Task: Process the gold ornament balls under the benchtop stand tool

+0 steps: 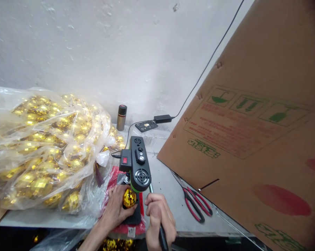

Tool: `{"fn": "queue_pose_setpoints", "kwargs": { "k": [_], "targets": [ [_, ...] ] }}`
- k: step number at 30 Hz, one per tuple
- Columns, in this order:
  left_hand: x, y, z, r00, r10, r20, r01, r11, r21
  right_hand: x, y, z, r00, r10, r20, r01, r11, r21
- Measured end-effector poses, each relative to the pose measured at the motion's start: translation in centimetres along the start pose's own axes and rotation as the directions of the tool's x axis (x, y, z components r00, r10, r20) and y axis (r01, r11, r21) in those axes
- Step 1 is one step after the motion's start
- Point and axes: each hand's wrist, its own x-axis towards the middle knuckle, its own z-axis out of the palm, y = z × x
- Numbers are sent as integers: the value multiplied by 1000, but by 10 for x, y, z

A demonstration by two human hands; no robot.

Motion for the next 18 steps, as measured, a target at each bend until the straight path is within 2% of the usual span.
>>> {"fn": "queue_pose_setpoints", "kwargs": {
  "k": [5, 9, 14, 18],
  "targets": [
    [-1, 0, 1, 1000, 7, 2, -7, 1000, 6, -17, 14, 12, 991, -47, -125, 45, 999, -22],
    [-2, -1, 4, 1000, 7, -12, -7, 999, 50, -22, 18, 16, 986, -38, -161, 28, 998, -62],
    [-2, -3, 9, 1000, 17, -25, -15, 996, 82, -17, 15, 18, 977, -102, -187, 83, 991, -102],
    [-2, -3, 9, 1000, 9, -19, -8, 997, 77, -10, 9, 21, 970, -96, -225, 73, 991, -108]
  ]
}}
